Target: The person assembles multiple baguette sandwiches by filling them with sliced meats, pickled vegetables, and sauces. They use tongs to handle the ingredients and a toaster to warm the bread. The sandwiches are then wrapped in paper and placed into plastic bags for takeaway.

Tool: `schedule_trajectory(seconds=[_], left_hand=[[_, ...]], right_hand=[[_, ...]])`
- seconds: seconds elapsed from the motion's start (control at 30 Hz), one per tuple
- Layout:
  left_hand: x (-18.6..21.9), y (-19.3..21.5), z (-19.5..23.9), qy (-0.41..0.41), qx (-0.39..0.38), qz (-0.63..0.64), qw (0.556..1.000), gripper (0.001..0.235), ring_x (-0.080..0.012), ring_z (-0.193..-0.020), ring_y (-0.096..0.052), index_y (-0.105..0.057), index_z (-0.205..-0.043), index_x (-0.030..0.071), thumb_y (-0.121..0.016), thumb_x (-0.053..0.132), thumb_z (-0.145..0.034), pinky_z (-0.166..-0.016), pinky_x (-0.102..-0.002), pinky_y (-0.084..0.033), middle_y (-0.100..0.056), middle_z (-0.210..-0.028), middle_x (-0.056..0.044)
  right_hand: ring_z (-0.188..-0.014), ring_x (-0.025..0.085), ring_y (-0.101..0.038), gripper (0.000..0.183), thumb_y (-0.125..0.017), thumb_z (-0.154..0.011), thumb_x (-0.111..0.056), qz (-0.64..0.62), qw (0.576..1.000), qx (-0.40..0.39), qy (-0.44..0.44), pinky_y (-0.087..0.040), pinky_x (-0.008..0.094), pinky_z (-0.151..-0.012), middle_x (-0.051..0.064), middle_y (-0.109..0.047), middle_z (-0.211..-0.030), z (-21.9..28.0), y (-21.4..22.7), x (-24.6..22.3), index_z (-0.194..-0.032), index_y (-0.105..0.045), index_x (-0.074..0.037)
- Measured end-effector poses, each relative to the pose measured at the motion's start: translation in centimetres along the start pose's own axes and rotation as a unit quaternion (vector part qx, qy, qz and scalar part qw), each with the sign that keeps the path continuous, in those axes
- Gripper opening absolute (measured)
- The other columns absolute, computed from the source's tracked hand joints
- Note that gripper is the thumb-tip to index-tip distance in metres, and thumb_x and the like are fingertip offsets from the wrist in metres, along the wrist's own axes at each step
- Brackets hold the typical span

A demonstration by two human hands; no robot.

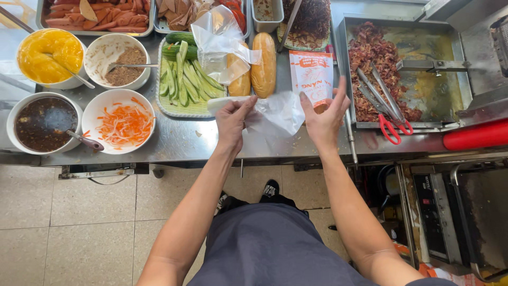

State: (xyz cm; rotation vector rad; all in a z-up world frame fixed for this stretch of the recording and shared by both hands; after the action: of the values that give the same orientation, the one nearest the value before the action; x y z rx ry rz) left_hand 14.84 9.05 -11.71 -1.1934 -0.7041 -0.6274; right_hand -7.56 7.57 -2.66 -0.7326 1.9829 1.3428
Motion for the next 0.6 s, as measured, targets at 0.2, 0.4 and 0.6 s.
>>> schedule_trajectory(seconds=[0.2,0.4,0.6], left_hand=[[1.3,-3.0,1.5,0.107,-0.079,0.02,0.991,0.026,-0.0143,-0.075,-0.068,-0.075,-0.1,-0.001,-0.082,0.023,-0.092,-0.066,-0.028,-0.055,-0.074,-0.091,-0.009],[3.0,1.2,0.2,0.111,-0.029,-0.009,0.993,0.033,-0.02,-0.093,-0.074,-0.064,-0.111,0.0,-0.076,0.004,-0.081,-0.082,-0.037,-0.067,-0.073,-0.107,-0.012],[8.7,7.6,-2.8,0.023,0.143,0.176,0.974,0.007,-0.0141,-0.068,-0.069,-0.069,-0.095,0.008,-0.065,0.011,-0.091,-0.057,-0.028,-0.054,-0.072,-0.079,-0.002]], right_hand=[[-0.084,0.007,-0.061,0.033,-0.084,-0.085,-0.028,-0.145,0.927,-0.346,-0.022,-0.051,0.025,-0.076,0.0,-0.074,-0.091,0.7,-3.4,-4.6,-0.103,-0.078,-0.001],[-0.075,0.006,-0.063,0.02,-0.083,-0.088,-0.02,-0.199,0.957,-0.211,-0.012,-0.05,0.024,-0.067,-0.001,-0.074,-0.084,-2.0,-1.8,0.4,-0.097,-0.076,-0.003],[-0.079,0.009,-0.067,0.031,-0.083,-0.088,-0.025,-0.125,0.975,-0.162,-0.087,-0.056,0.026,-0.076,0.004,-0.076,-0.091,-1.7,-1.0,6.6,-0.11,-0.077,-0.003]])
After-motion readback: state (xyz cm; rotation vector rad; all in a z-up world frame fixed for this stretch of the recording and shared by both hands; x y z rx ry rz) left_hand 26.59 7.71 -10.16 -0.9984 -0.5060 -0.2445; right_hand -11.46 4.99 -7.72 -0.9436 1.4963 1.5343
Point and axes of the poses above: each hand's wrist, its own z-axis away from the middle knuckle, its own y-axis out of the back of the hand, x = y × z, the point moved 4 cm from there along -z, towards the middle knuckle
